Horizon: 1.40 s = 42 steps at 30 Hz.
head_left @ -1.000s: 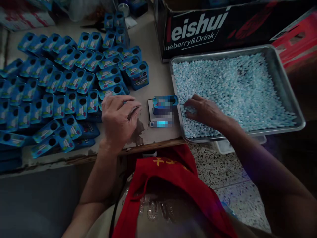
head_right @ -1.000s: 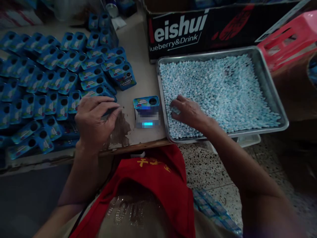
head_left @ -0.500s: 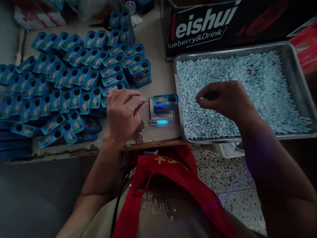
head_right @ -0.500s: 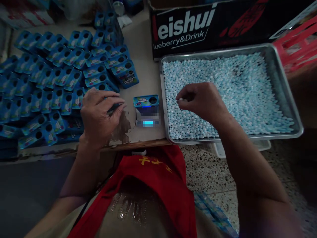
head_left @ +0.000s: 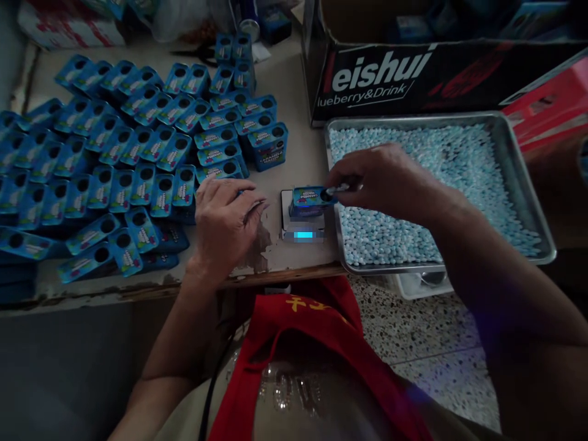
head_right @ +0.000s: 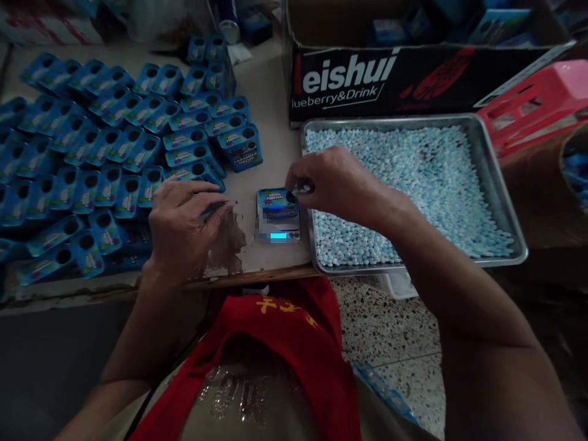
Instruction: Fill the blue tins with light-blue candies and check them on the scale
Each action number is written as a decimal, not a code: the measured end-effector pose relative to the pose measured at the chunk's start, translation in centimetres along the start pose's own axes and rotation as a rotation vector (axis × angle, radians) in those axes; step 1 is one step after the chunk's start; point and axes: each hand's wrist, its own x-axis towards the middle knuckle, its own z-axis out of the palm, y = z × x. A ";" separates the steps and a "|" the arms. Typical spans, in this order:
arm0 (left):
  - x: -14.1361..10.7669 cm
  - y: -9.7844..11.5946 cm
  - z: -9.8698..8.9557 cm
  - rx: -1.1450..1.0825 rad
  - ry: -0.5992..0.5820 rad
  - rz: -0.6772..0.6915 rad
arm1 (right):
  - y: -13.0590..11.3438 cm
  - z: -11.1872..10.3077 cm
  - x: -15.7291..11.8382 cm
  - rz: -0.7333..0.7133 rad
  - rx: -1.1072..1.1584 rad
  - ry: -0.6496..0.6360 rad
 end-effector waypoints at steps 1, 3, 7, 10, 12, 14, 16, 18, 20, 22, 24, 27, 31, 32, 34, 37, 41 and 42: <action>0.0 0.0 0.0 0.006 0.007 0.008 | 0.0 0.1 0.1 -0.001 0.011 -0.005; 0.0 0.1 0.1 -0.010 0.002 -0.003 | -0.2 0.4 0.2 -0.010 0.050 0.018; 0.0 0.2 0.1 -0.037 -0.016 -0.036 | 0.5 0.4 -0.5 0.042 0.069 0.153; 0.1 0.1 0.3 -0.022 0.029 0.016 | 2.7 0.6 -2.2 0.205 -0.073 0.138; 0.2 0.0 0.5 -0.004 0.034 0.028 | 4.3 1.5 -3.9 0.276 -0.155 0.009; 0.4 0.3 0.8 0.007 0.014 0.022 | 5.5 3.1 -5.6 0.288 -0.191 -0.116; 0.7 0.8 0.9 0.010 -0.013 0.015 | 6.1 4.9 -6.9 0.276 -0.224 -0.135; 1.2 1.6 0.9 0.011 -0.043 0.022 | 6.4 6.4 -7.7 0.285 -0.266 -0.089; 1.8 2.4 0.8 0.008 -0.068 0.045 | 6.7 7.1 -8.0 0.319 -0.278 -0.051; 2.2 3.1 0.6 0.000 -0.086 0.062 | 7.3 7.0 -8.1 0.360 -0.243 -0.026; 2.4 3.4 0.5 -0.005 -0.099 0.054 | 7.8 6.5 -8.1 0.383 -0.186 0.019; 2.5 3.4 0.5 0.009 -0.105 0.065 | 8.1 5.6 -8.0 0.391 -0.110 0.098; 2.3 3.3 1.1 0.033 -0.117 0.091 | 7.3 4.9 -7.5 0.446 -0.053 0.123; 2.3 3.3 1.2 0.030 -0.121 0.088 | 6.9 4.7 -7.3 0.454 -0.036 0.139; 2.4 3.3 1.5 0.022 -0.130 0.088 | 5.8 4.0 -6.7 0.434 0.000 0.194; 2.6 3.6 1.4 0.018 -0.137 0.094 | 3.8 2.5 -5.4 0.343 0.026 0.234; 2.9 4.3 1.6 -0.017 -0.196 0.071 | 1.2 1.0 -3.1 0.195 -0.014 0.177; 3.0 4.5 1.9 -0.032 -0.222 0.059 | 0.8 0.8 -2.5 0.165 -0.035 0.157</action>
